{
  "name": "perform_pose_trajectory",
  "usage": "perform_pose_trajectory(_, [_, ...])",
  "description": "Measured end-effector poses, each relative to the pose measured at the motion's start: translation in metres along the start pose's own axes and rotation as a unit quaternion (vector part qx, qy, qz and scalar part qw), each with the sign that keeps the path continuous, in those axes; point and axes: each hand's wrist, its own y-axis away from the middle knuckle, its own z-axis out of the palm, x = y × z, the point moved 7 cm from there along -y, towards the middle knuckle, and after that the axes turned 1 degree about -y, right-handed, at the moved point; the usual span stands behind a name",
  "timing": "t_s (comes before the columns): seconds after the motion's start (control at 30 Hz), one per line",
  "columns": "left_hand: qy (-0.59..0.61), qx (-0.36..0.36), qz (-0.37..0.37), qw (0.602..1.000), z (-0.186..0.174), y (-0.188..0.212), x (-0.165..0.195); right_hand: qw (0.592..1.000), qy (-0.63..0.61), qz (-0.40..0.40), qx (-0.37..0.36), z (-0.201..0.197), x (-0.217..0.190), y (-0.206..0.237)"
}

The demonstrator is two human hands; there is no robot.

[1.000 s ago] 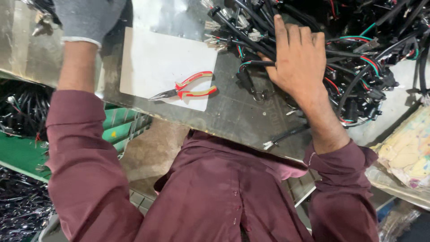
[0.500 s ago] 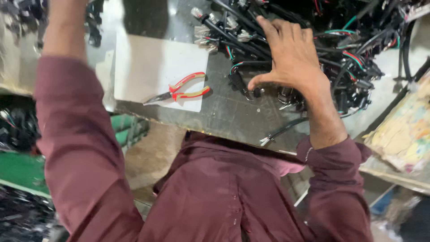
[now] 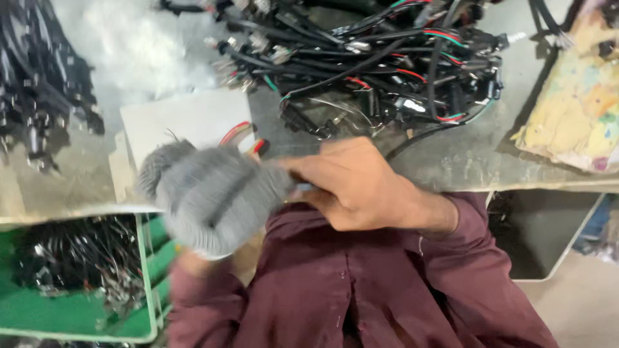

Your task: The person repeatedly crimps black wire connectors using red-handled pliers. They pick up individual wire assemblies from a pile on the table, position the connector, squeeze the pliers to crimp, and place the finished unit back on the table. The process is repeated for multiple units throughout the clip.

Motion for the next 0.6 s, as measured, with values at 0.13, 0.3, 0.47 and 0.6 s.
perform_pose_trajectory(0.13, [-0.038,0.067,-0.021,0.997,0.046,0.023,0.028,0.974,0.114,0.001,0.195,-0.027,-0.001,0.043])
perform_pose_trajectory(0.3, [-0.117,0.071,-0.018,0.990,0.064,0.029,0.026,0.973,0.221,0.014,0.065,0.047,0.034,0.076])
perform_pose_trajectory(0.47, [-0.011,0.044,0.031,0.998,0.079,0.020,0.035,0.975,0.126,-0.032,0.181,0.063,0.049,0.091])
perform_pose_trajectory(0.6, [0.228,0.039,-0.027,0.973,0.058,0.014,0.036,0.986,0.117,0.024,0.118,0.025,0.039,0.080])
